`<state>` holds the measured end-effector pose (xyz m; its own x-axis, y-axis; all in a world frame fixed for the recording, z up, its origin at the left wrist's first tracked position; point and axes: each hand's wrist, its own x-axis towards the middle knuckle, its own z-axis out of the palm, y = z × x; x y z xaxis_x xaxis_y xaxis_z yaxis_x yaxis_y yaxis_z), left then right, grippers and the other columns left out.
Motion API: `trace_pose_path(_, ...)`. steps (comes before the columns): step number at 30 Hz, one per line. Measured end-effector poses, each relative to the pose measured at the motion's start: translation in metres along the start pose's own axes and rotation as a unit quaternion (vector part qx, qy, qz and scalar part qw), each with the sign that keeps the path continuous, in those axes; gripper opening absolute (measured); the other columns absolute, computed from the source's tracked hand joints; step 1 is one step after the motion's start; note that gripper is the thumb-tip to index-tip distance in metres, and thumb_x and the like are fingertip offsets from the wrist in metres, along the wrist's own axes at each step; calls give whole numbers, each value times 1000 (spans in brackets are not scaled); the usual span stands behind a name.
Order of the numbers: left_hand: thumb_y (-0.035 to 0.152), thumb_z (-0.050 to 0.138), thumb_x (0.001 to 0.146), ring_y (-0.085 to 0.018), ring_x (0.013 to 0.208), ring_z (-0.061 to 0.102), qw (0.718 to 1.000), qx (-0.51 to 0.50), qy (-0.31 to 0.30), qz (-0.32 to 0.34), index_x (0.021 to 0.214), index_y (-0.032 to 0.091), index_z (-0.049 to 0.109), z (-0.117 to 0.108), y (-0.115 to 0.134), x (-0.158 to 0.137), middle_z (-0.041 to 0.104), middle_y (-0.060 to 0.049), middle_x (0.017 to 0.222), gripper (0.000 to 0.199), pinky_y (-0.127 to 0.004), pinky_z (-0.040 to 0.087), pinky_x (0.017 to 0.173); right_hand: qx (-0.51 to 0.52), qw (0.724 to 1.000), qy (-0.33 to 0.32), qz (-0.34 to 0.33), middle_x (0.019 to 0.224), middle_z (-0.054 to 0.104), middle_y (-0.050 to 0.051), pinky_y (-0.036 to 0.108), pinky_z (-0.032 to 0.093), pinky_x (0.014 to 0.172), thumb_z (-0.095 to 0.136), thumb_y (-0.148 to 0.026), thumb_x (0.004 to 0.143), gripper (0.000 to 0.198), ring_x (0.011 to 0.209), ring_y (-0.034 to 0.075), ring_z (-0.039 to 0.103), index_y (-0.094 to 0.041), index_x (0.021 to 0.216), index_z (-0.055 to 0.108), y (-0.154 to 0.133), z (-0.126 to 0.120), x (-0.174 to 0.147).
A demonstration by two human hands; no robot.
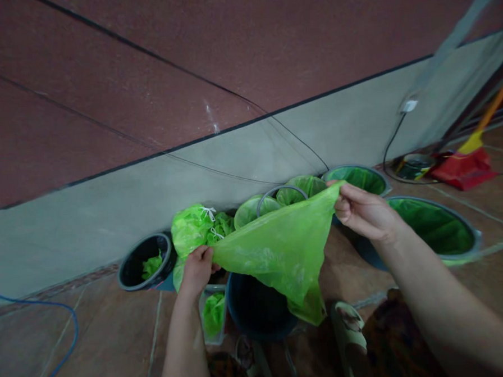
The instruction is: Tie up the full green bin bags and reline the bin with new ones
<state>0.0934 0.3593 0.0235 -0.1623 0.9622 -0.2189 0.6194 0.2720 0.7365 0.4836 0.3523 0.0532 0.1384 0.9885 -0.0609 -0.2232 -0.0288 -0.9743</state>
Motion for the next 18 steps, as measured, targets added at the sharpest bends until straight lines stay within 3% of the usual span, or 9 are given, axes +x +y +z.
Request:
trace_pose_path(2, 30, 48, 88, -21, 64, 68, 998, 57, -14, -12, 75, 20, 61, 1, -1, 0, 65, -3, 61, 21, -29, 49, 64, -125, 992, -10, -11, 61, 63, 1, 24, 49, 52, 64, -46, 84, 27, 51, 12, 57, -20, 82, 69, 5, 5, 1)
trace_pose_path(4, 20, 52, 84, -26, 81, 72, 980, 190, -14, -53, 76, 17, 65, 3, -4, 0, 71, -11, 73, 16, -34, 52, 76, -289, 956, 24, -39, 59, 62, 2, 25, 47, 55, 64, -46, 84, 30, 54, 14, 58, -19, 71, 66, 15, 14, 1)
trace_pose_path(7, 14, 56, 80, -34, 114, 66, 958, 277, 47, -63, 103, 12, 69, 14, -1, 0, 71, -23, 113, 26, -46, 50, 95, -409, 906, 22, -108, 58, 60, 1, 26, 42, 57, 56, -42, 89, 31, 56, 15, 56, -19, 71, 67, 31, 32, -6)
trace_pose_path(10, 24, 59, 85, -32, 132, 55, 986, 120, 84, 80, 132, 15, 56, 37, 14, -6, 58, -21, 140, 47, -49, 43, 108, -387, 910, -78, -129, 61, 60, -1, 25, 39, 57, 52, -39, 91, 31, 57, 14, 54, -18, 80, 71, 39, 54, -16)
trace_pose_path(13, 36, 62, 87, -25, 130, 56, 969, -122, -35, 210, 136, 20, 52, 68, 36, -16, 59, -14, 141, 53, -42, 43, 110, -338, 922, -135, -132, 70, 66, 0, 25, 40, 59, 55, -37, 88, 28, 60, 13, 54, -17, 90, 74, 44, 72, -21)
trace_pose_path(16, 37, 67, 82, -20, 107, 65, 935, -196, -160, 247, 117, 20, 63, 91, 51, -25, 71, -7, 115, 40, -33, 49, 97, -277, 940, -141, -142, 77, 70, 2, 26, 42, 63, 58, -36, 86, 26, 66, 14, 57, -17, 95, 75, 51, 83, -18)
trace_pose_path(18, 36, 65, 82, -15, 81, 63, 938, -186, -175, 235, 90, 18, 66, 97, 53, -28, 69, 0, 84, 19, -26, 50, 78, -237, 952, -132, -142, 80, 70, 3, 26, 44, 65, 60, -36, 85, 27, 70, 14, 58, -17, 97, 74, 55, 86, -15)
